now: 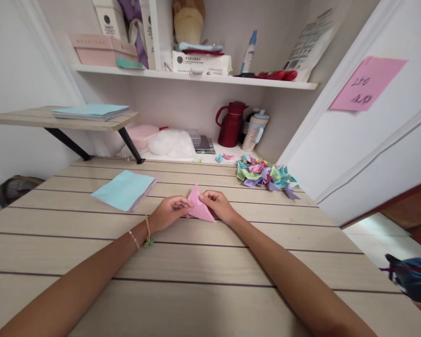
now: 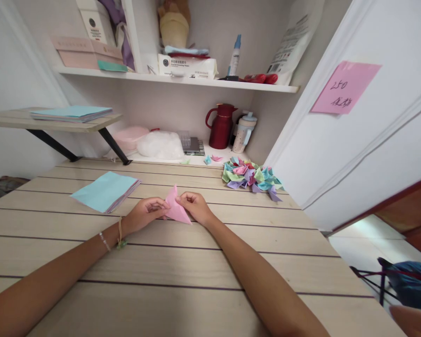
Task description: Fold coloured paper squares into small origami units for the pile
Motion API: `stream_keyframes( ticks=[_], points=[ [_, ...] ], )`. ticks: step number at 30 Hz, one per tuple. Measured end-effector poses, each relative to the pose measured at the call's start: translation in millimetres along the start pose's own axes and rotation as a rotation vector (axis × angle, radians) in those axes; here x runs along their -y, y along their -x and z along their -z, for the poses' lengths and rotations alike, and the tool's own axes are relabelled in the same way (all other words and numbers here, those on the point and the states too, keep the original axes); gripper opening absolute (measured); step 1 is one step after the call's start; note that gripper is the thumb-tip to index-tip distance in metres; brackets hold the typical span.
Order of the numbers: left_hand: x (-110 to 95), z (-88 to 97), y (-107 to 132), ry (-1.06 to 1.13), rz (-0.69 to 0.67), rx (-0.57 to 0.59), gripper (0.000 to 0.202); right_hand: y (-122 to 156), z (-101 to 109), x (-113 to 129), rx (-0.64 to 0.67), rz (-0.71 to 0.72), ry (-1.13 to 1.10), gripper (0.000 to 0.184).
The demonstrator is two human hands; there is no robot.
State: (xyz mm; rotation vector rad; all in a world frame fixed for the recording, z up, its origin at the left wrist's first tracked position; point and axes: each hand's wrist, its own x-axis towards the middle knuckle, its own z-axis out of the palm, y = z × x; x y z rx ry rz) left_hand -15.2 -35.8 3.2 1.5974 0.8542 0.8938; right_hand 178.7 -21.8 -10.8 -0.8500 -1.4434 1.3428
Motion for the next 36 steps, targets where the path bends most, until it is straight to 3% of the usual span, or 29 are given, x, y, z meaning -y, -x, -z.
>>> stream_keyframes(
  ticks=[12, 20, 36],
  points=[
    [-4.5, 0.4, 1.5, -0.131, -0.01, 0.033, 0.021, 1.5, -1.4, 5.8, 0.005, -0.007, 0.048, 0.037],
    [-7.8, -0.7, 2.5, -0.222, -0.036, 0.056, 0.019, 2.0, -2.6, 7.3, 0.006, 0.024, 0.23, 0.04],
    [-5.1, 0.0, 2.2, -0.261, -0.05, 0.06, 0.021, 0.1, -2.1, 4.3, 0.004, 0.046, 0.247, 0.042]
  ],
)
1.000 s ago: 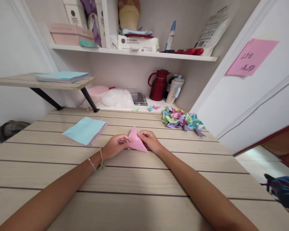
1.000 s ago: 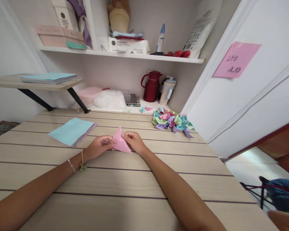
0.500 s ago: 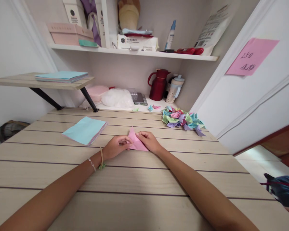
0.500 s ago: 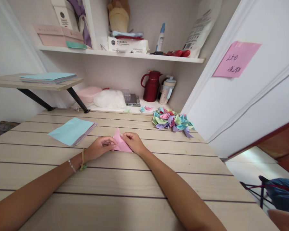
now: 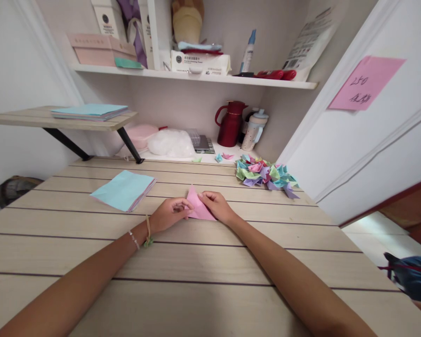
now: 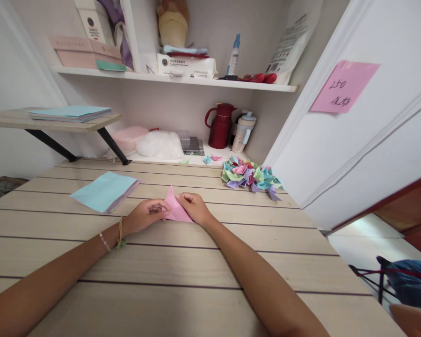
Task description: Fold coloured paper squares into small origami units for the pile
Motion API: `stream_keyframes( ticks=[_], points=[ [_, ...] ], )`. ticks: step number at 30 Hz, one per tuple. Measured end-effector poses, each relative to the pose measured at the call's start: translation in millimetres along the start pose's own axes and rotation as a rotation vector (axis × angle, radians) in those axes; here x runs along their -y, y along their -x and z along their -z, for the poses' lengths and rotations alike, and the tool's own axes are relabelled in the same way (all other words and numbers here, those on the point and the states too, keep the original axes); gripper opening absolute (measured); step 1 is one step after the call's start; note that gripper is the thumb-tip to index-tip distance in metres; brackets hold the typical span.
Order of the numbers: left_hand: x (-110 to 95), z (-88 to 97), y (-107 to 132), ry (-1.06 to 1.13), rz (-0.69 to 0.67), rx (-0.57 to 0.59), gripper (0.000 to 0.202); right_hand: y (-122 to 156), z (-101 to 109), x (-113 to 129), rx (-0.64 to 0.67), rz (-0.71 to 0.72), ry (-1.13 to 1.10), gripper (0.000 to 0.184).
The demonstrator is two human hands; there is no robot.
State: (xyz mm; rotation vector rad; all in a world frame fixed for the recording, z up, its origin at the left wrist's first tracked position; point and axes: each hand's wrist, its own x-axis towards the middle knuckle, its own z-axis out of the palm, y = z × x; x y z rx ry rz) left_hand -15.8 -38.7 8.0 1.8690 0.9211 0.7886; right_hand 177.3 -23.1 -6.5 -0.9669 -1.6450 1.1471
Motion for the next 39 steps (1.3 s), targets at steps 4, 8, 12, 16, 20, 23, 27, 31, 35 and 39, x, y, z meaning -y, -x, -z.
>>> stream_keyframes(
  ticks=[4, 8, 12, 16, 20, 23, 27, 31, 35, 39],
  points=[
    [-2.8, -0.6, 1.0, -0.065, -0.016, 0.009, 0.02, 0.3, 0.2, 0.8, 0.007, -0.001, 0.029, 0.042],
    [-4.9, -1.9, 1.5, -0.126, -0.047, -0.014, 0.019, 0.9, -0.2, 1.5, 0.012, 0.006, 0.07, 0.041],
    [-4.3, -2.6, 1.2, -0.143, -0.041, -0.021, 0.022, 1.1, -0.8, 1.1, 0.016, 0.011, 0.067, 0.039],
    [-3.7, -2.1, 0.8, -0.123, -0.033, -0.001, 0.023, 0.5, -0.4, -0.1, 0.024, 0.001, 0.035, 0.04],
    [-3.9, -1.9, 0.7, -0.097, -0.031, -0.004, 0.024, 0.2, -0.2, -0.6, 0.014, -0.02, 0.005, 0.04],
    [-3.7, -2.1, 0.9, -0.074, -0.024, -0.004, 0.024, 0.3, -0.7, -0.3, 0.007, -0.026, -0.028, 0.036],
    [-2.6, -2.5, 0.8, 0.025, -0.007, -0.015, 0.025, -0.5, -1.0, -2.0, 0.0, -0.05, -0.095, 0.033],
    [0.4, -2.4, -0.8, 0.18, 0.012, -0.052, 0.035, -1.7, -0.5, -5.8, -0.072, -0.064, -0.117, 0.027],
    [5.1, -1.0, -3.1, 0.262, 0.034, -0.091, 0.049, -2.1, -0.9, -8.0, -0.099, -0.092, -0.186, 0.024],
    [7.1, 0.7, -4.1, 0.244, 0.048, -0.056, 0.033, -0.8, -1.4, -5.8, -0.085, -0.125, -0.245, 0.03]
  ],
)
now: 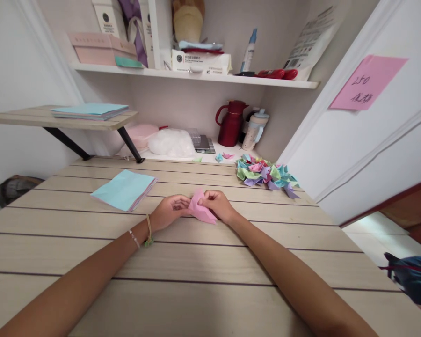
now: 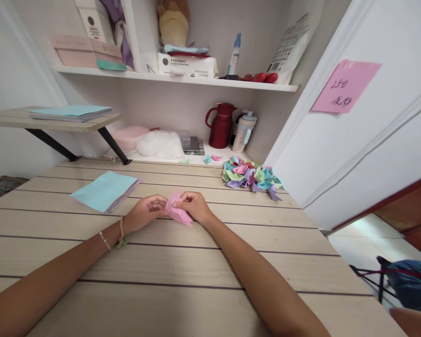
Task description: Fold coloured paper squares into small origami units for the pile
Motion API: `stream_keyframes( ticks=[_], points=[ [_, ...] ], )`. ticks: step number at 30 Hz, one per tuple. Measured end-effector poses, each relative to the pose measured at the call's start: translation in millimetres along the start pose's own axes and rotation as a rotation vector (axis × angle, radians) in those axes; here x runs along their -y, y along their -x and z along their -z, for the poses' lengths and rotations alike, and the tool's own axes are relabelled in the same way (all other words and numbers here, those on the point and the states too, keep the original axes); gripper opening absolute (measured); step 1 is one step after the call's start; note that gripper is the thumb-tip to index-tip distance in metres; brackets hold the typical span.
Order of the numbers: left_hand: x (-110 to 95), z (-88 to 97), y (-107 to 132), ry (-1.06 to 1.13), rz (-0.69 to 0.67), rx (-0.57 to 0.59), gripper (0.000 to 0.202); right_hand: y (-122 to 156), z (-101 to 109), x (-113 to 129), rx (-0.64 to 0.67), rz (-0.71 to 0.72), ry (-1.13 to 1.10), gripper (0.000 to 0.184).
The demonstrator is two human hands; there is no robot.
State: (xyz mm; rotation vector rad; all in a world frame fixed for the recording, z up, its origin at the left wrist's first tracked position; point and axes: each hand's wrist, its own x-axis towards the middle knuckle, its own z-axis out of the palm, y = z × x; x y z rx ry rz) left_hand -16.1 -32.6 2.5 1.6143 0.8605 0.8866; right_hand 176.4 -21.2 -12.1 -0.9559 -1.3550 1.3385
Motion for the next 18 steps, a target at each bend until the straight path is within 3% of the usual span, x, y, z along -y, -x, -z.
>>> stream_keyframes(
  ticks=[3, 9, 18],
  points=[
    [0.1, 0.5, 0.2, 0.003, 0.027, 0.038, 0.019, 3.2, -0.6, 5.3, 0.061, -0.033, -0.047, 0.03],
    [1.0, 1.0, 0.0, 0.092, 0.052, 0.027, 0.018, 9.4, -3.1, 14.4, 0.218, -0.115, -0.166, 0.027],
    [0.5, 1.5, -0.7, 0.109, 0.027, 0.01, 0.019, 10.4, -3.4, 15.3, 0.221, -0.134, -0.267, 0.025]
  ],
)
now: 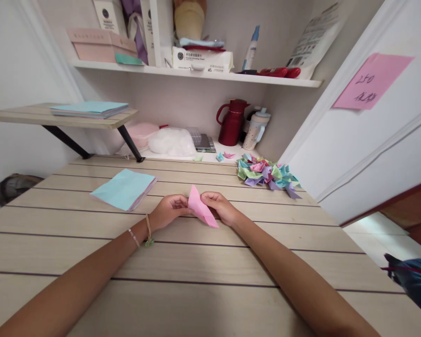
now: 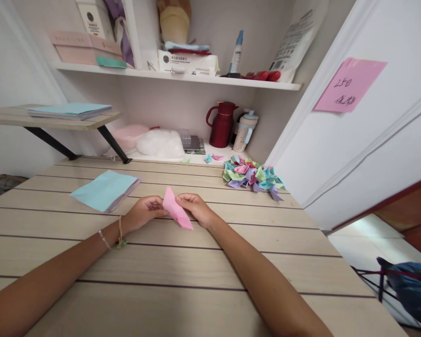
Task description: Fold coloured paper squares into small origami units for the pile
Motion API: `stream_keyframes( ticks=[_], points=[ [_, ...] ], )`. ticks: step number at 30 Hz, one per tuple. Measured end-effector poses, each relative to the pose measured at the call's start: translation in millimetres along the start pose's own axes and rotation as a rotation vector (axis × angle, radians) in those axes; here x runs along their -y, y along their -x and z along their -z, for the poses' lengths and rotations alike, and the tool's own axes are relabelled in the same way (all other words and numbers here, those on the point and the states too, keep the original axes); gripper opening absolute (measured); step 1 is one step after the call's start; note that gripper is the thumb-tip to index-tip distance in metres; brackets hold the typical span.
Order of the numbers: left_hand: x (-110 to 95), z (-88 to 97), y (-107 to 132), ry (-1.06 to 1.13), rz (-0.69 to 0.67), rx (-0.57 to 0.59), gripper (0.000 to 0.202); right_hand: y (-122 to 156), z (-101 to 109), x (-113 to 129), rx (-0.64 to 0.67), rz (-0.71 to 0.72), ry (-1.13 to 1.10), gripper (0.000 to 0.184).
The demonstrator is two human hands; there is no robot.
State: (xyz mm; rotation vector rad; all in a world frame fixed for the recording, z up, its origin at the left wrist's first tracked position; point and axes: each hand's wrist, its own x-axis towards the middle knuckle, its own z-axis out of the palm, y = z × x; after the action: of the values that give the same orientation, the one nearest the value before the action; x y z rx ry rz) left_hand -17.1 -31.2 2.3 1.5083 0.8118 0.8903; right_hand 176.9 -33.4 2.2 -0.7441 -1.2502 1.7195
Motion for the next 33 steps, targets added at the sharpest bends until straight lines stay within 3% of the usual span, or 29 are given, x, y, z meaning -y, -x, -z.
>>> stream_keyframes(
  ticks=[7, 10, 13, 19, 24, 28, 33],
  points=[
    [-1.3, 0.6, -0.3, -0.023, -0.017, -0.037, 0.02, -4.5, -1.4, -7.0, -0.096, 0.108, 0.068, 0.02],
    [-1.2, 1.1, -0.9, -0.012, -0.032, -0.064, 0.021, -6.8, -1.6, -9.1, -0.196, 0.214, 0.063, 0.039],
    [-1.8, 1.4, -1.2, 0.008, -0.034, -0.073, 0.024, -8.0, 0.4, -9.0, -0.18, 0.214, 0.007, 0.05],
    [-5.8, 2.7, -0.7, 0.009, -0.013, -0.109, 0.024, -6.4, 0.6, -9.6, -0.015, 0.117, 0.13, 0.04],
    [-5.4, 4.4, -1.3, 0.023, 0.008, -0.088, 0.025, -4.5, -1.1, -13.4, -0.12, 0.125, 0.242, 0.026],
    [-3.7, 4.6, -1.9, 0.005, 0.018, -0.065, 0.026, -4.9, -2.1, -14.7, -0.192, 0.213, 0.351, 0.013],
    [-2.3, 4.9, -1.7, -0.011, 0.023, -0.056, 0.029, -4.9, -4.9, -13.3, -0.198, 0.297, 0.45, 0.022]
  ],
)
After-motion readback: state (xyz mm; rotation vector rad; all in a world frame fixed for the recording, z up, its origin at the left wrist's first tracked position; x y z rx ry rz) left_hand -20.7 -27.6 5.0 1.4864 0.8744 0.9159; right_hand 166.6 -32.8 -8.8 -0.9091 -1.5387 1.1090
